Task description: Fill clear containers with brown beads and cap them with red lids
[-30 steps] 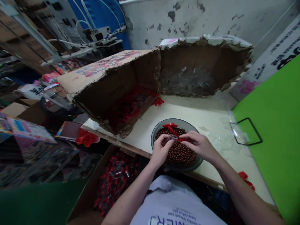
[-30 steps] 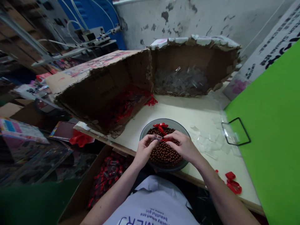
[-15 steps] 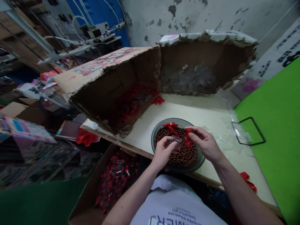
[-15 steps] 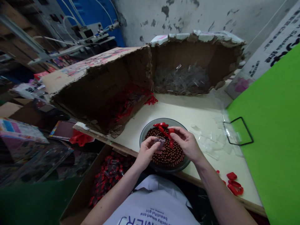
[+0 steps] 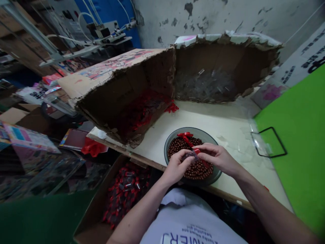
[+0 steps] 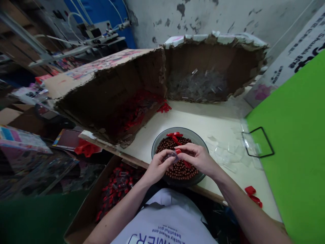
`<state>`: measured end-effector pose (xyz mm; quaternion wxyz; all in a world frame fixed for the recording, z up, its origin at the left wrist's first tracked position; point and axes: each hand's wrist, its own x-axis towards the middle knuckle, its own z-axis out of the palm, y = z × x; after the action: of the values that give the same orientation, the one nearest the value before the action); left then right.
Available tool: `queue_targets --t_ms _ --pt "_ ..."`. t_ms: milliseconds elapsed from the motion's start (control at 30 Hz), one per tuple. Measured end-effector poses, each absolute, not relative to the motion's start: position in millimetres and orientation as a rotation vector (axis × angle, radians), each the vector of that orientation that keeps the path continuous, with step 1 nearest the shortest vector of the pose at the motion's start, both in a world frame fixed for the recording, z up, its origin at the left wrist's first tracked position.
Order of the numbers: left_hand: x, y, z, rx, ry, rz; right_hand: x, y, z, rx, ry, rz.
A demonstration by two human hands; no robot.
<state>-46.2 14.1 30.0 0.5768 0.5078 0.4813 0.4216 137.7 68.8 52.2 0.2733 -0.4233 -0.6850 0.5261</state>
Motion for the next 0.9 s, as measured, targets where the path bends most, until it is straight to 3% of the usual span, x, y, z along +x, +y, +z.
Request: queue_targets --t_ms 400,633,900 --pt "-52 10 34 1.402 1.163 0.975 127 47 37 -1.183 -1.754 1.339" --pt "-45 18 14 0.922 1.050 1.019 124 60 28 -1.217 -1.751 1.332" --pt "-33 20 14 0.562 0.898 1.080 112 35 6 -1.225 -1.215 1.065"
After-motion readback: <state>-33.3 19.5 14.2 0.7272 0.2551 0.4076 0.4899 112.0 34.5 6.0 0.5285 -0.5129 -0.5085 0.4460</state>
